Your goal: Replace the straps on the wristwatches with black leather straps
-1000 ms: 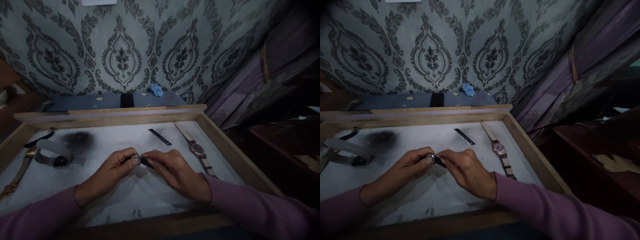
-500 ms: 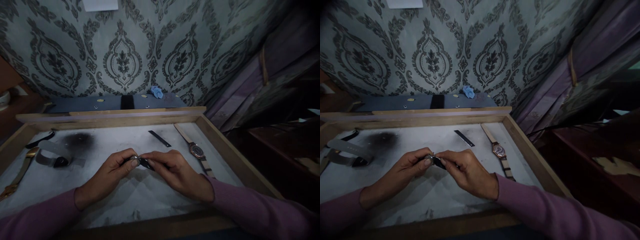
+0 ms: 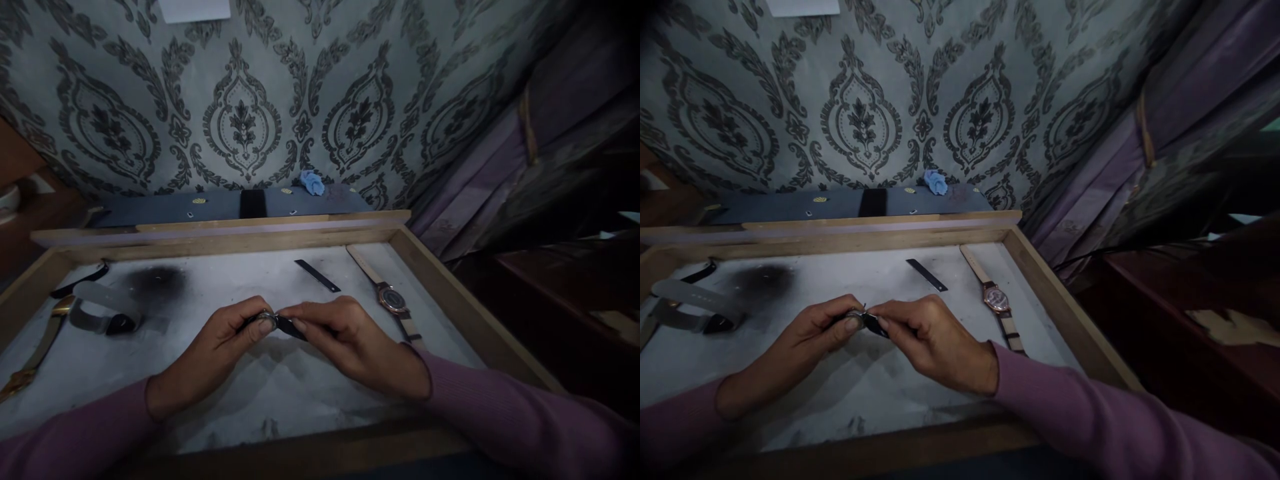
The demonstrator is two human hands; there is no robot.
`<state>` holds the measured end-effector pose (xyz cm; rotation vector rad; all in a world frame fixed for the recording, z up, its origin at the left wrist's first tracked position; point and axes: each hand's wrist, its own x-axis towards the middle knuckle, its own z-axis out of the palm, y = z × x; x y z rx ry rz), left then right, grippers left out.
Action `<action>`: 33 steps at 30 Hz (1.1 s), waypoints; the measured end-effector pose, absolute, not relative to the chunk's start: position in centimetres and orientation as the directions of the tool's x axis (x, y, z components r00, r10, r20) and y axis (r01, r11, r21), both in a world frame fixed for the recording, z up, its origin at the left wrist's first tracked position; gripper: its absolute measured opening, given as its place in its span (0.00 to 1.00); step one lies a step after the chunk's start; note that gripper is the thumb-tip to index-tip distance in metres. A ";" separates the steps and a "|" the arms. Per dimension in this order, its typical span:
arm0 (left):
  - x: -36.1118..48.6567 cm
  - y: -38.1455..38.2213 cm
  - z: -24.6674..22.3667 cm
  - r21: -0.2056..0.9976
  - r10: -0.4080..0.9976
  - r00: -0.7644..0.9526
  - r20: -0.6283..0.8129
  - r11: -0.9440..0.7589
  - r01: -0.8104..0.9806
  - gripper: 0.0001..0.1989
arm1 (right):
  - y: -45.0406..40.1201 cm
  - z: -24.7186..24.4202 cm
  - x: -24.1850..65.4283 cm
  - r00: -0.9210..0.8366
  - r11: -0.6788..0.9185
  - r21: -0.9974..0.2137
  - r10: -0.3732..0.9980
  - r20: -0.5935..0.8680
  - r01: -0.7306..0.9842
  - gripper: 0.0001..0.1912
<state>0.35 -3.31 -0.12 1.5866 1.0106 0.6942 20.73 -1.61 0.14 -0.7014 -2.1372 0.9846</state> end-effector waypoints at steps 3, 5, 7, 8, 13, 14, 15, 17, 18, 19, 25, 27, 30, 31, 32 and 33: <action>0.3 -3.4 -0.2 0.968 0.879 0.470 -0.081 -0.043 0.247 0.12 | -1.6 0.3 20.7 -0.637 0.558 -0.811 0.692 0.339 0.175 0.13; 0.3 -3.4 -0.2 0.971 0.879 0.469 -0.087 -0.030 0.236 0.12 | -1.6 0.4 20.7 -0.643 0.538 -0.824 0.697 0.319 0.174 0.13; 0.3 -3.3 -0.3 0.973 0.876 0.473 -0.091 -0.022 0.228 0.12 | -1.5 0.5 20.7 -0.645 0.521 -0.833 0.705 0.295 0.188 0.13; 0.3 -3.3 -0.3 0.974 0.876 0.473 -0.091 -0.020 0.225 0.12 | -1.5 0.6 20.7 -0.647 0.516 -0.834 0.706 0.287 0.194 0.14; 0.4 -3.1 -0.2 0.972 0.871 0.485 -0.081 -0.038 0.230 0.12 | -1.5 0.6 20.8 -0.660 0.521 -0.830 0.698 0.279 0.199 0.14; 0.4 -3.1 -0.2 0.971 0.867 0.491 -0.078 -0.045 0.235 0.12 | -1.4 0.6 20.9 -0.666 0.519 -0.830 0.695 0.271 0.204 0.14; 0.3 -3.1 -0.2 0.970 0.863 0.499 -0.076 -0.053 0.239 0.12 | -1.4 0.6 20.9 -0.672 0.517 -0.831 0.692 0.265 0.204 0.14; 0.2 -3.1 -0.2 0.967 0.855 0.513 -0.073 -0.066 0.247 0.12 | -1.4 0.7 20.9 -0.685 0.518 -0.832 0.680 0.261 0.198 0.14; 0.2 -3.1 -0.2 0.964 0.853 0.517 -0.074 -0.072 0.257 0.12 | -1.3 0.7 20.9 -0.690 0.518 -0.832 0.677 0.256 0.198 0.14; 0.1 -3.1 -0.2 0.960 0.852 0.519 -0.072 -0.083 0.268 0.12 | -1.3 0.8 20.9 -0.693 0.519 -0.832 0.675 0.255 0.199 0.14; -0.1 -2.9 -0.1 0.925 0.838 0.545 -0.028 -0.185 0.332 0.13 | -1.3 0.9 20.9 -0.696 0.511 -0.838 0.673 0.252 0.190 0.15; -0.1 -2.9 0.0 0.911 0.833 0.552 -0.022 -0.211 0.355 0.13 | -1.3 0.9 20.9 -0.698 0.483 -0.851 0.681 0.219 0.204 0.15; -0.2 -3.0 0.0 0.898 0.829 0.559 -0.011 -0.238 0.370 0.12 | -1.4 0.9 20.9 -0.701 0.450 -0.864 0.691 0.176 0.227 0.15; -0.2 -3.0 0.0 0.896 0.831 0.557 -0.004 -0.244 0.371 0.12 | -1.4 0.9 20.9 -0.698 0.447 -0.865 0.694 0.176 0.226 0.15; -0.2 -3.0 0.0 0.894 0.833 0.553 0.002 -0.249 0.372 0.12 | -1.4 0.9 20.8 -0.691 0.448 -0.865 0.699 0.182 0.225 0.15; -0.2 -3.0 -0.1 0.894 0.838 0.546 0.008 -0.250 0.371 0.12 | -1.5 0.8 20.8 -0.680 0.449 -0.865 0.708 0.191 0.224 0.15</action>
